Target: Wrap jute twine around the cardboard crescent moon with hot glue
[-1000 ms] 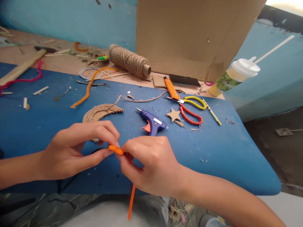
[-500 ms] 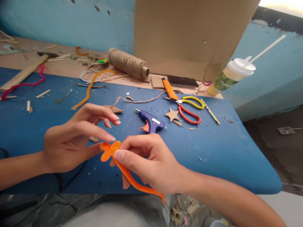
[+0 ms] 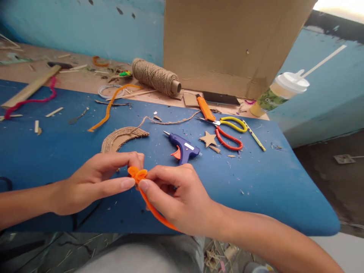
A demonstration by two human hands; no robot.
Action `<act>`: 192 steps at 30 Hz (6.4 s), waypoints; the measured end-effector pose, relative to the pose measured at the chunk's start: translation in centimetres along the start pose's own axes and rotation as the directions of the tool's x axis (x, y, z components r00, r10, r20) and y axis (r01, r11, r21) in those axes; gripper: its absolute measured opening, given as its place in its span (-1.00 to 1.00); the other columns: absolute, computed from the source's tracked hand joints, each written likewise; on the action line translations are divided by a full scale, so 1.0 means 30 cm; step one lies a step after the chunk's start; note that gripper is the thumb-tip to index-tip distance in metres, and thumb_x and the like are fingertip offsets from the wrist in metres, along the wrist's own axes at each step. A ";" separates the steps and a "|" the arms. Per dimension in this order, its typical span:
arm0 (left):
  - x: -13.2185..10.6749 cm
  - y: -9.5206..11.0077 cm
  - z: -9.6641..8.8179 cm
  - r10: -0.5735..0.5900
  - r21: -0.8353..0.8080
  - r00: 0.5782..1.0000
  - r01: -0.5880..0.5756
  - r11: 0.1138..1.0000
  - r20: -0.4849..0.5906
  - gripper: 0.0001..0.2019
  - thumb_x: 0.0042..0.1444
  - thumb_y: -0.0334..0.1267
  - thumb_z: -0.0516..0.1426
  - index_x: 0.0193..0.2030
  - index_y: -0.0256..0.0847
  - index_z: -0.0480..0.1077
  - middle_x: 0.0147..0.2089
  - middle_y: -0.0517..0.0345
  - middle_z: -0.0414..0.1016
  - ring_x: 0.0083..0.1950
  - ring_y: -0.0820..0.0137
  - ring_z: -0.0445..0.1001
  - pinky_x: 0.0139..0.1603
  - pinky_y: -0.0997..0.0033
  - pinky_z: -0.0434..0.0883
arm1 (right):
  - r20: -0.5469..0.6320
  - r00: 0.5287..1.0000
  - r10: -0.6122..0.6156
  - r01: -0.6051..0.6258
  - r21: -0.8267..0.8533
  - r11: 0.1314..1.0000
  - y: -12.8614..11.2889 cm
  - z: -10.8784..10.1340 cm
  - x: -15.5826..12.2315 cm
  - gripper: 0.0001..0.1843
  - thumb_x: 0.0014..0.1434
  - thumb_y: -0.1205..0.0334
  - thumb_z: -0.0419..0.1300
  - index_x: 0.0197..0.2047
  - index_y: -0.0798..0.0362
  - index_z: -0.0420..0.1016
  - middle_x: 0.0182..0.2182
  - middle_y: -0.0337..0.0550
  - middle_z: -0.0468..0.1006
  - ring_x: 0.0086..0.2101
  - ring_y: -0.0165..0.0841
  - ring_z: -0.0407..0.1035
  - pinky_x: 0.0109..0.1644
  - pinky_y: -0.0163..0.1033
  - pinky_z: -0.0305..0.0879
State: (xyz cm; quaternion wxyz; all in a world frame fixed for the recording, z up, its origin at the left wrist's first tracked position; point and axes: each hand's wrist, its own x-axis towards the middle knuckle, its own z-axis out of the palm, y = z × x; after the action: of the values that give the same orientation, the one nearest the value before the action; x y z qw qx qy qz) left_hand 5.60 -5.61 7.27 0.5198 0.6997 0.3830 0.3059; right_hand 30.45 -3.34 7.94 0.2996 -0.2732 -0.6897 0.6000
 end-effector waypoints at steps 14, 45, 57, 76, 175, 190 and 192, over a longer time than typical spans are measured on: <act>0.002 0.003 0.053 0.097 0.223 0.991 -0.074 0.972 -0.093 -0.76 0.50 -0.16 0.26 -0.23 -0.15 0.45 -0.29 0.31 0.49 -0.27 0.46 0.39 -0.17 0.44 0.34 | -0.048 0.998 -0.041 0.037 -0.077 0.996 0.019 0.014 0.006 -0.70 0.53 0.08 0.42 -0.24 0.02 0.61 -0.50 -0.34 0.52 -0.53 -0.47 0.29 -0.43 -0.32 0.22; -0.004 0.053 0.022 -0.154 -0.084 0.976 0.168 0.982 0.154 -0.58 0.65 0.01 0.05 -0.17 -0.20 0.51 -0.27 0.22 0.55 -0.30 0.47 0.47 -0.21 0.51 0.43 | 0.097 0.985 0.141 -0.158 0.200 0.967 0.006 -0.022 0.033 -0.60 0.44 0.19 0.51 -0.38 0.07 0.49 -0.58 -0.37 0.49 -0.55 -0.54 0.35 -0.45 -0.43 0.20; 0.021 0.019 0.005 -0.159 -0.240 0.972 0.198 0.950 0.173 -0.62 0.53 -0.09 0.29 -0.34 -0.20 0.50 -0.43 0.31 0.53 -0.42 0.55 0.44 -0.33 0.58 0.38 | 0.170 0.985 -0.031 0.060 -0.169 0.984 -0.021 -0.051 0.010 -0.60 0.62 0.18 0.25 -0.32 0.05 0.39 -0.50 -0.39 0.33 -0.49 -0.56 0.15 -0.37 -0.37 0.10; 0.030 -0.030 -0.011 0.140 0.062 0.990 -0.141 0.988 0.022 -0.63 0.53 -0.16 0.26 -0.36 -0.20 0.45 -0.45 0.34 0.36 -0.41 0.55 0.27 -0.32 0.49 0.22 | 0.247 0.961 0.125 -0.101 -0.105 0.989 -0.010 -0.037 0.015 -0.49 0.46 0.23 0.37 -0.48 0.03 0.25 -0.61 -0.45 0.14 -0.55 -0.58 -0.04 -0.50 -0.37 -0.07; 0.005 0.009 0.030 -0.117 -0.081 0.990 0.123 0.989 0.072 -0.69 0.32 -0.29 0.20 -0.49 -0.22 0.47 -0.55 0.34 0.42 -0.49 0.60 0.33 -0.39 0.63 0.27 | 0.225 0.974 -0.041 0.086 -0.194 0.977 -0.016 -0.048 0.042 -0.84 0.53 0.35 0.31 -0.18 0.10 0.53 -0.45 -0.37 0.47 -0.48 -0.56 0.25 -0.37 -0.39 0.18; -0.010 -0.020 0.037 -0.043 -0.211 0.992 0.018 0.977 -0.118 -0.74 0.59 -0.20 0.24 -0.15 -0.11 0.73 -0.24 0.32 0.78 -0.28 0.55 0.69 -0.13 0.66 0.57 | 0.081 0.996 -0.045 0.055 -0.117 0.992 0.003 -0.046 0.038 -0.76 0.55 0.27 0.33 -0.23 0.10 0.62 -0.42 -0.32 0.63 -0.49 -0.57 0.27 -0.40 -0.39 0.20; -0.010 -0.018 0.032 -0.048 -0.214 0.995 0.030 0.976 -0.083 -0.72 0.61 -0.17 0.21 -0.09 -0.08 0.76 -0.20 0.31 0.79 -0.20 0.51 0.72 -0.06 0.65 0.58 | 0.055 0.998 -0.038 0.042 -0.070 0.997 0.003 -0.047 0.040 -0.79 0.50 0.33 0.35 -0.26 0.09 0.63 -0.43 -0.35 0.63 -0.50 -0.57 0.31 -0.40 -0.42 0.21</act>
State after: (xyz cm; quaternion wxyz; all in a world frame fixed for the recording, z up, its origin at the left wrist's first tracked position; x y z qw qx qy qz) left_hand 6.11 -6.26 6.49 0.5802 0.6183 0.3843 0.3653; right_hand 30.70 -1.53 8.10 0.2830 -0.2537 -0.7238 0.5759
